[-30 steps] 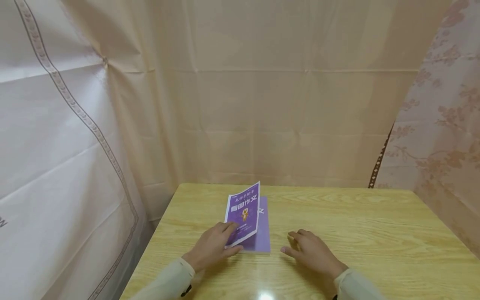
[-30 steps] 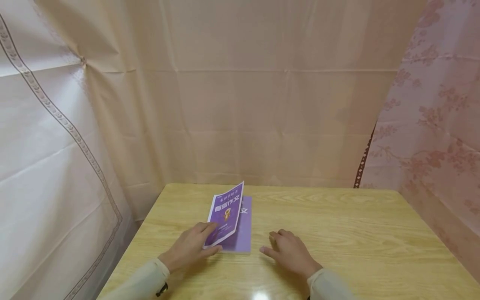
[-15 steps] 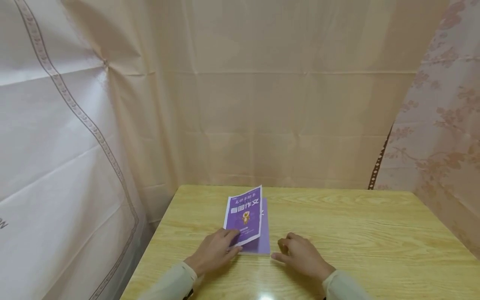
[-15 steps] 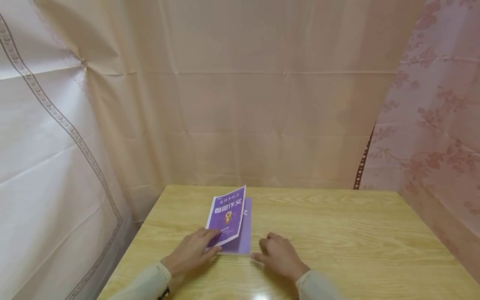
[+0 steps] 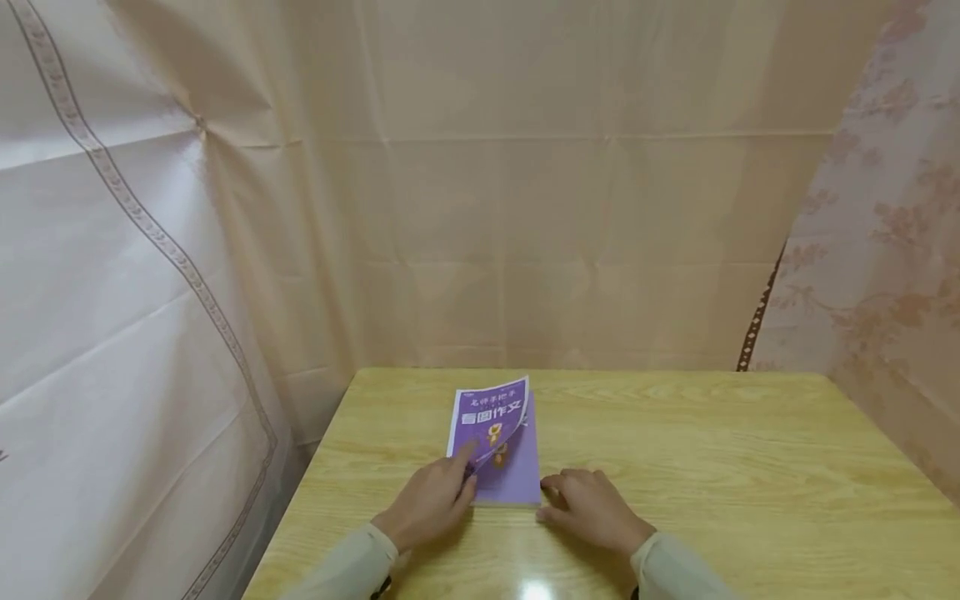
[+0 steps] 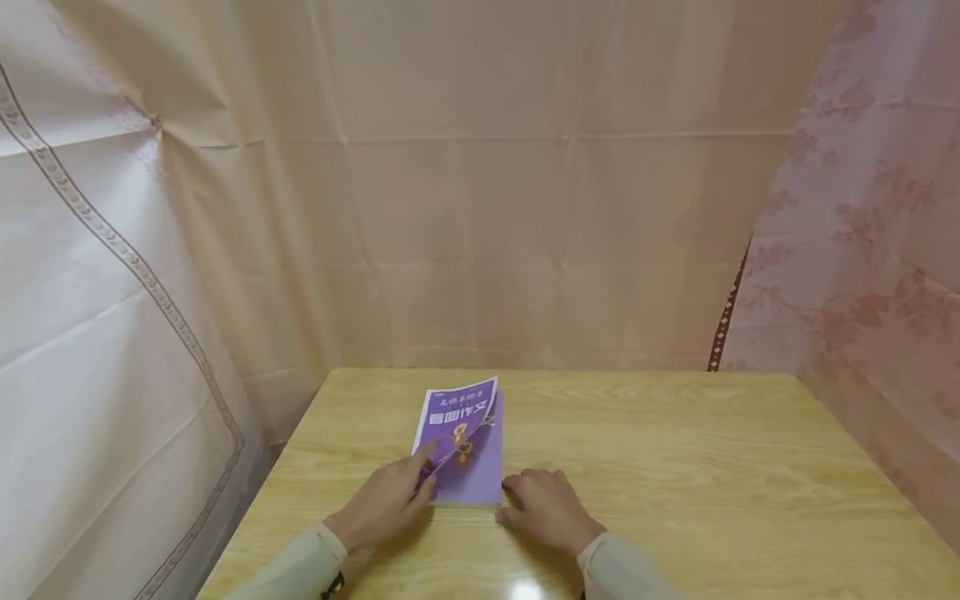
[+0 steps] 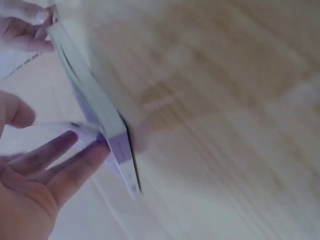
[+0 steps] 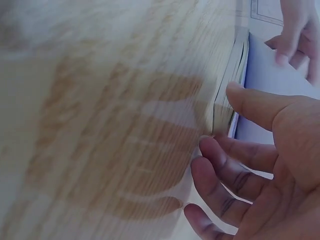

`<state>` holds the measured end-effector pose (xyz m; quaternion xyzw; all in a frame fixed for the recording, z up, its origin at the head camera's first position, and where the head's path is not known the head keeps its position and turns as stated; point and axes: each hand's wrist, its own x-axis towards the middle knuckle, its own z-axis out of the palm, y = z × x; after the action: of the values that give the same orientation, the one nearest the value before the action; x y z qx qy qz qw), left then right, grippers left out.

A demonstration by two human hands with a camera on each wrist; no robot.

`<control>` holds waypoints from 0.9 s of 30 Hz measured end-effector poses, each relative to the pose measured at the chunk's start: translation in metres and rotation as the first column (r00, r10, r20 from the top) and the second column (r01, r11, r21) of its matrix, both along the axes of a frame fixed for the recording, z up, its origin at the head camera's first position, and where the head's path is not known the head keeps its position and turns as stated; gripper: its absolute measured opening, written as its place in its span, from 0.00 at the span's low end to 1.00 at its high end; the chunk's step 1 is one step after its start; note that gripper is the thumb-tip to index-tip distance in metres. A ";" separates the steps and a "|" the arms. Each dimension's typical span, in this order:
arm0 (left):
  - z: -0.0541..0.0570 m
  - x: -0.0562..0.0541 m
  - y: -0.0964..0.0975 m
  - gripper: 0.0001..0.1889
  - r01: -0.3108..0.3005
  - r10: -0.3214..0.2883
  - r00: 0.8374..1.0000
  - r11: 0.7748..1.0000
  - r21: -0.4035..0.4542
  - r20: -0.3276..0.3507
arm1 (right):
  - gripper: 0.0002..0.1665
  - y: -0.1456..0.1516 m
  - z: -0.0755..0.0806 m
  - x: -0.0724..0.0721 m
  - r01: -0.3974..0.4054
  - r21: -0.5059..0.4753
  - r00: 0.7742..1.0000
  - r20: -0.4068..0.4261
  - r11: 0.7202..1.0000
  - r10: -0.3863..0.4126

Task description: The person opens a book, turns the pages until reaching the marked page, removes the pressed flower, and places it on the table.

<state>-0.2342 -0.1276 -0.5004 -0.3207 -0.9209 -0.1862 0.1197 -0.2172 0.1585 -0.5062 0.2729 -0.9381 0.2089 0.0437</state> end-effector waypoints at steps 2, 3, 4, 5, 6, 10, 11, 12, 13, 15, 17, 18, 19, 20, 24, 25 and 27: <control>0.003 0.000 -0.003 0.32 -0.023 0.022 1.000 0.997 0.071 0.010 | 0.25 -0.001 0.000 -0.001 -0.001 -0.008 1.000 0.022 1.000 0.001; 0.005 0.000 -0.004 0.34 -0.037 0.036 0.999 0.994 0.105 0.014 | 0.24 -0.002 0.000 -0.001 0.001 -0.015 0.999 0.035 1.000 -0.001; 0.006 0.000 -0.007 0.36 -0.056 0.055 0.998 0.990 0.132 0.008 | 0.24 -0.002 0.000 0.000 0.004 -0.019 0.999 0.048 1.000 -0.003; 0.008 -0.001 -0.009 0.38 -0.076 0.078 0.997 0.986 0.150 -0.006 | 0.24 -0.002 0.000 0.000 0.004 -0.022 0.999 0.051 1.000 -0.003; 0.009 -0.001 -0.011 0.39 -0.089 0.096 0.995 0.981 0.170 -0.032 | 0.24 -0.002 0.000 0.000 0.006 -0.021 0.999 0.053 1.000 -0.005; 0.012 -0.009 -0.019 0.45 -0.099 0.138 0.969 0.977 0.187 -0.205 | 0.23 -0.001 -0.001 -0.001 0.006 -0.022 0.998 0.059 1.000 -0.005; 0.012 -0.011 -0.022 0.46 -0.099 0.145 0.955 0.978 0.182 -0.259 | 0.23 -0.001 -0.002 -0.001 0.005 -0.023 0.998 0.060 1.000 -0.004; 0.012 -0.013 -0.024 0.46 -0.099 0.152 0.939 0.979 0.180 -0.309 | 0.23 0.000 -0.002 -0.001 0.004 -0.024 0.998 0.061 1.000 -0.002; 0.013 -0.015 -0.025 0.46 -0.102 0.158 0.920 0.980 0.170 -0.358 | 0.23 0.000 -0.002 -0.002 0.002 -0.025 0.998 0.062 1.000 -0.001; 0.013 -0.016 -0.029 0.45 -0.104 0.165 0.895 0.981 0.165 -0.414 | 0.23 0.001 -0.002 -0.003 0.000 -0.027 0.998 0.064 1.000 0.002; 0.013 -0.015 -0.032 0.42 -0.121 0.177 0.879 0.981 0.153 -0.442 | 0.23 0.002 -0.002 -0.003 -0.002 -0.028 0.998 0.069 1.000 0.004; 0.013 -0.014 -0.033 0.41 -0.128 0.182 0.874 0.981 0.146 -0.451 | 0.23 0.002 -0.001 -0.003 -0.002 -0.029 0.997 0.071 1.000 0.004; 0.013 -0.013 -0.034 0.39 -0.139 0.189 0.870 0.980 0.142 -0.456 | 0.23 0.002 -0.001 -0.004 -0.001 -0.028 0.998 0.065 1.000 0.003; 0.014 -0.013 -0.035 0.37 -0.152 0.197 0.866 0.979 0.133 -0.460 | 0.23 0.003 -0.001 -0.004 0.003 -0.027 0.998 0.066 1.000 -0.001; 0.014 -0.011 -0.037 0.33 -0.182 0.206 0.838 0.978 0.098 -0.505 | 0.22 0.004 0.001 -0.005 0.019 -0.028 0.998 0.066 0.999 -0.017; 0.013 -0.011 -0.038 0.32 -0.181 0.200 0.829 0.980 0.088 -0.522 | 0.22 0.004 0.001 -0.006 0.021 -0.030 0.998 0.067 0.999 -0.019; 0.009 -0.011 -0.041 0.29 -0.159 0.172 0.813 0.985 0.073 -0.556 | 0.23 0.004 0.002 -0.006 0.022 -0.034 0.997 0.079 0.999 -0.019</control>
<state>-0.2457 -0.1684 -0.4910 -0.2784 -0.8674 -0.0834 0.4038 -0.2235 0.1630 -0.5041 0.2540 -0.9380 0.2355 0.0135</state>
